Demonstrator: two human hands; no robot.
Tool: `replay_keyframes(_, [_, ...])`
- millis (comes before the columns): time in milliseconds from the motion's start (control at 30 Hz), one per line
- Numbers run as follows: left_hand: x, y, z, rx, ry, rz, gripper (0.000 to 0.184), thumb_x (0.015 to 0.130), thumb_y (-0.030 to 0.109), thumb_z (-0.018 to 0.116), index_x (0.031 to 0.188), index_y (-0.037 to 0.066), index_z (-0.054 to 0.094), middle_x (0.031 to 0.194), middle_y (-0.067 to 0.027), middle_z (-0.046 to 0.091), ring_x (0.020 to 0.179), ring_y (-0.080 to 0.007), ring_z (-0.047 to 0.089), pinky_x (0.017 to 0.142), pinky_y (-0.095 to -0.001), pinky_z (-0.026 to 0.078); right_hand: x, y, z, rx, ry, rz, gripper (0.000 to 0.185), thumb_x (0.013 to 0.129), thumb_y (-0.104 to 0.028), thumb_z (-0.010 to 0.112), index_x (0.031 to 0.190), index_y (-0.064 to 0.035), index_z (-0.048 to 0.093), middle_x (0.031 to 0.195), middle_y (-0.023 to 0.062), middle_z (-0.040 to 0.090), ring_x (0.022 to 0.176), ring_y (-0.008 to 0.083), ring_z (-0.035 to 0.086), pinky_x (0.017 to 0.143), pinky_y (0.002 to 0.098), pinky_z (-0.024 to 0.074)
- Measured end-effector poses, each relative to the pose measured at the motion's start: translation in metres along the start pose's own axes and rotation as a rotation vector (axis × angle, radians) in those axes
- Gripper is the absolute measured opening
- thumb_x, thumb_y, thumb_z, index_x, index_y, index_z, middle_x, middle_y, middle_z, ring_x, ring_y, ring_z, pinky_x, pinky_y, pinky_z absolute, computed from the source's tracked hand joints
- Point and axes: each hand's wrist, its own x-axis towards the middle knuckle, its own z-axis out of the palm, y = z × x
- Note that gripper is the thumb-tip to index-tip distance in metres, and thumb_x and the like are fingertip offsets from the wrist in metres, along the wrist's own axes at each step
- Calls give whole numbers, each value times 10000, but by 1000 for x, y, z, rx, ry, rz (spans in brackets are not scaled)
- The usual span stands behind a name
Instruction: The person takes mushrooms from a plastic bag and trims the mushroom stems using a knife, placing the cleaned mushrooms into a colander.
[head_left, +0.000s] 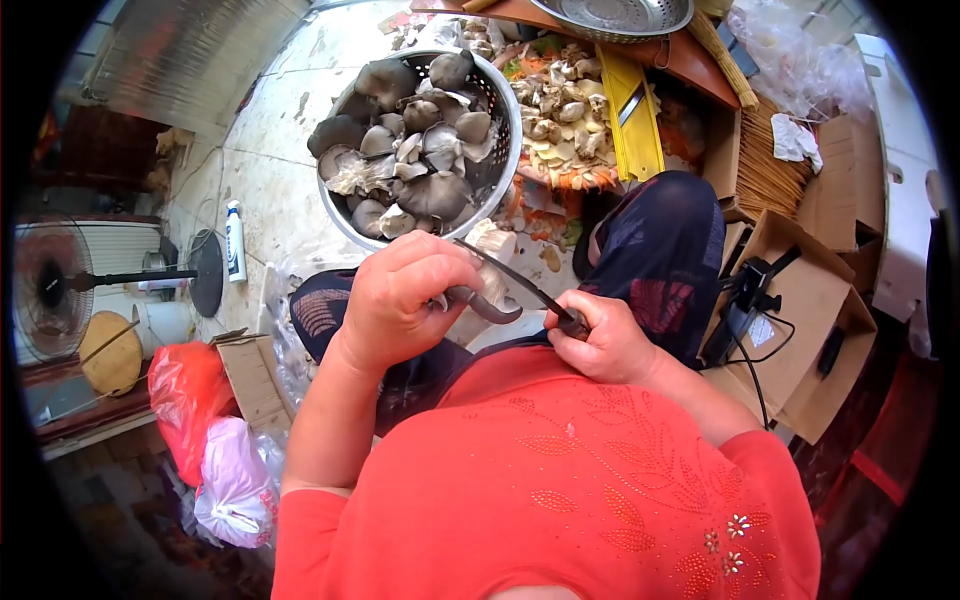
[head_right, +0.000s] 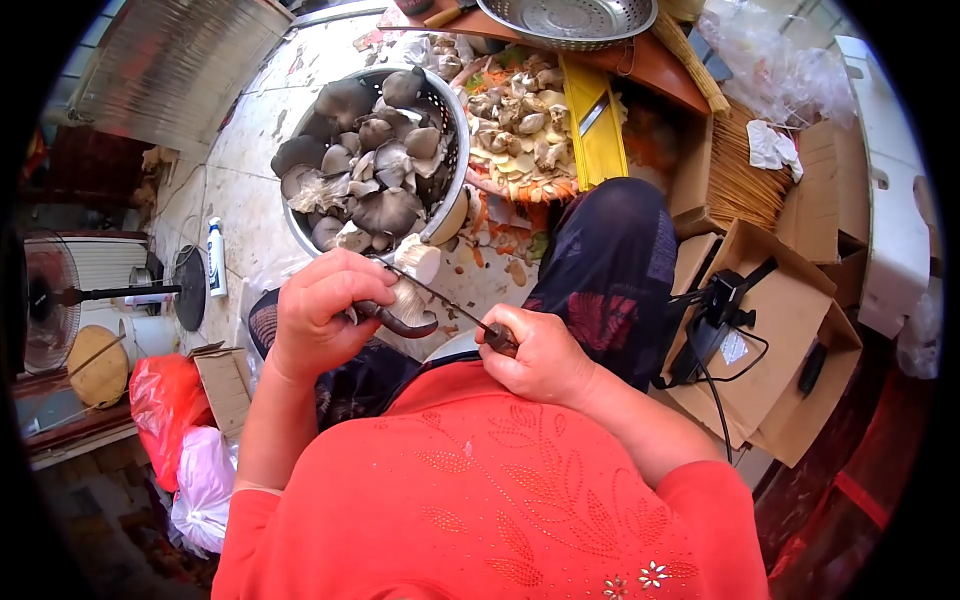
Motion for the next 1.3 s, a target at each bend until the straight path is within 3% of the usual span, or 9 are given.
replay_keyframes(267, [-2,-5,-8,107,-23,110,346,485,-110,686,778,68,641,854,-62,670,763,-244,636,636,-321,507,-21,3,-12,-56,-47,165,138,774,-90,624,884,-37,560,657,63,580,591,139,570,581,282,467])
replay_keyframes(500, [-11,-14,-8,35,-23,-13,346,491,-103,680,783,75,634,853,-60,669,770,-246,637,663,-324,505,-20,1,-11,-14,28,201,154,775,-95,644,898,-35,573,659,43,571,601,95,547,588,259,461])
replay_keyframes(567, [-12,-19,-8,47,-35,41,335,510,-91,673,791,86,632,857,-43,661,767,-238,630,647,-325,504,-18,0,-11,8,16,205,160,774,-95,648,903,-34,577,660,40,570,605,86,541,589,254,459])
replay_keyframes(800, [-10,-16,-9,156,-45,232,278,529,-58,675,770,75,633,842,-55,667,730,-250,625,610,-334,515,-2,-9,-16,-54,-144,159,169,767,-100,621,913,-24,580,687,82,602,619,165,596,614,291,481])
replay_keyframes(967, [-11,-18,-13,169,-77,229,280,528,-62,671,773,67,635,850,-64,663,741,-248,625,616,-330,514,-8,-8,-16,-78,-161,241,168,764,-100,616,908,-21,581,693,110,603,630,204,611,625,309,488])
replay_keyframes(1067, [-12,-22,-19,99,44,129,303,518,-84,672,778,65,632,866,-76,658,755,-243,622,634,-320,506,-15,-5,-18,-168,-137,217,174,763,-107,621,908,-18,583,701,132,601,636,229,613,631,319,490])
replay_keyframes(1200, [-14,-27,-23,105,85,32,298,560,-78,714,794,88,632,862,-53,654,740,-226,619,624,-309,500,-14,-15,-16,-57,-3,312,163,780,-99,644,904,-14,583,700,81,595,632,132,576,615,279,470])
replay_keyframes(1300, [-17,-42,-22,114,240,-267,261,635,-58,704,842,84,636,854,-71,647,764,-206,628,654,-299,502,-15,-11,-12,93,57,326,127,805,-69,646,898,-16,578,718,15,578,644,62,527,601,236,444])
